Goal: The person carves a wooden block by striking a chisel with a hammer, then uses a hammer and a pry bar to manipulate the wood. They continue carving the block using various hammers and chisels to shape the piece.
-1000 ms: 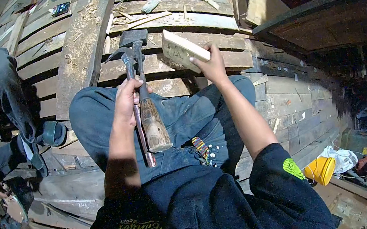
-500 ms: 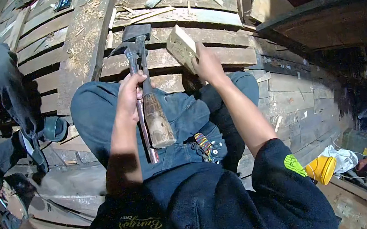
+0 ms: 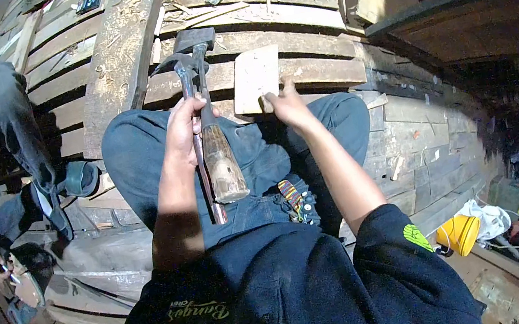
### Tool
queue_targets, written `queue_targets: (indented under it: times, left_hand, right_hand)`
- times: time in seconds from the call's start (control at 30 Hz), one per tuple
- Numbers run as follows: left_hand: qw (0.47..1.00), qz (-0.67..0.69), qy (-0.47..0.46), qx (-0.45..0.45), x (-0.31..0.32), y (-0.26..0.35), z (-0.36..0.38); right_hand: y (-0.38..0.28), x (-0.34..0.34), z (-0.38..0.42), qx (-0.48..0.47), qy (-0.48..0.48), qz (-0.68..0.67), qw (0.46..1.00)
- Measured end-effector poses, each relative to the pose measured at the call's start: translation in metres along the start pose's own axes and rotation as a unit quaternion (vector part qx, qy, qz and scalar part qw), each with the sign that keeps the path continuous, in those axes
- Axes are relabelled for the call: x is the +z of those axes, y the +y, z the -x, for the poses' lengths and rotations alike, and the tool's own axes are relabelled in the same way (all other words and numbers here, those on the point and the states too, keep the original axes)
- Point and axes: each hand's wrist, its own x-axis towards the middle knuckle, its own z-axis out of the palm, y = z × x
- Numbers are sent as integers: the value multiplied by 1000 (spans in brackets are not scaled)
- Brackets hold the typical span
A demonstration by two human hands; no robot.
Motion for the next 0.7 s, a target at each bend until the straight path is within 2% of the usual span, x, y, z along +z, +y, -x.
queue_targets:
  times: [0.03, 0.07, 0.17, 0.2, 0.27, 0.3, 0.37, 0.43, 0.47, 0.5, 0.53, 0.57, 0.6, 0.63, 0.7]
  left_hand:
    - [1000, 2, 11, -4, 2, -1, -1]
    - [1000, -6, 3, 1, -2, -4, -5]
    - [1000, -22, 1, -2, -1, -4, -1]
    - [1000, -16, -8, -8, 3, -1, 3]
    - [1000, -13, -15, -17, 4, -1, 6]
    - [999, -18, -21, -16, 3, -2, 4]
    - [999, -38, -15, -9, -1, -6, -2]
    - [998, -51, -13, -17, -9, -6, -4]
    - [999, -41, -15, -30, -4, -2, 1]
    - [998, -38, 30, -28, 4, -2, 5]
    - [996, -36, 73, -27, 10, -1, 8]
    - [996, -11, 75, -52, 9, 0, 8]
    - [994, 13, 79, -78, 5, 1, 4]
    - [996, 12, 64, -68, 1, -2, -1]
    - [997, 6, 49, -56, -3, -3, -4]
  right_hand:
    - [10, -1, 6, 27, -24, 45, 998]
    - [23, -1, 9, -3, -43, 56, 997]
    - [-15, -13, 53, 117, -260, 9, 959]
    - [-21, -16, 59, 168, -302, 46, 937]
    - [-18, -25, 65, 62, -320, 133, 936]
    - [-20, -26, 70, 62, -319, 129, 937]
    - [-38, -33, 87, -113, -188, 74, 973]
    - [-85, -38, 122, -225, -139, -59, 963]
    - [-108, -45, 144, -246, -174, -188, 935]
    - [-126, -41, 158, -348, -231, -299, 858]
    - [-141, -30, 172, -388, -286, -447, 753]
    - [-163, -25, 190, -458, -280, -430, 726]
    - [-173, -20, 201, -491, -317, -439, 682]
    - [-178, -15, 207, -494, -366, -459, 641]
    - [-176, -8, 209, -490, -405, -482, 603]
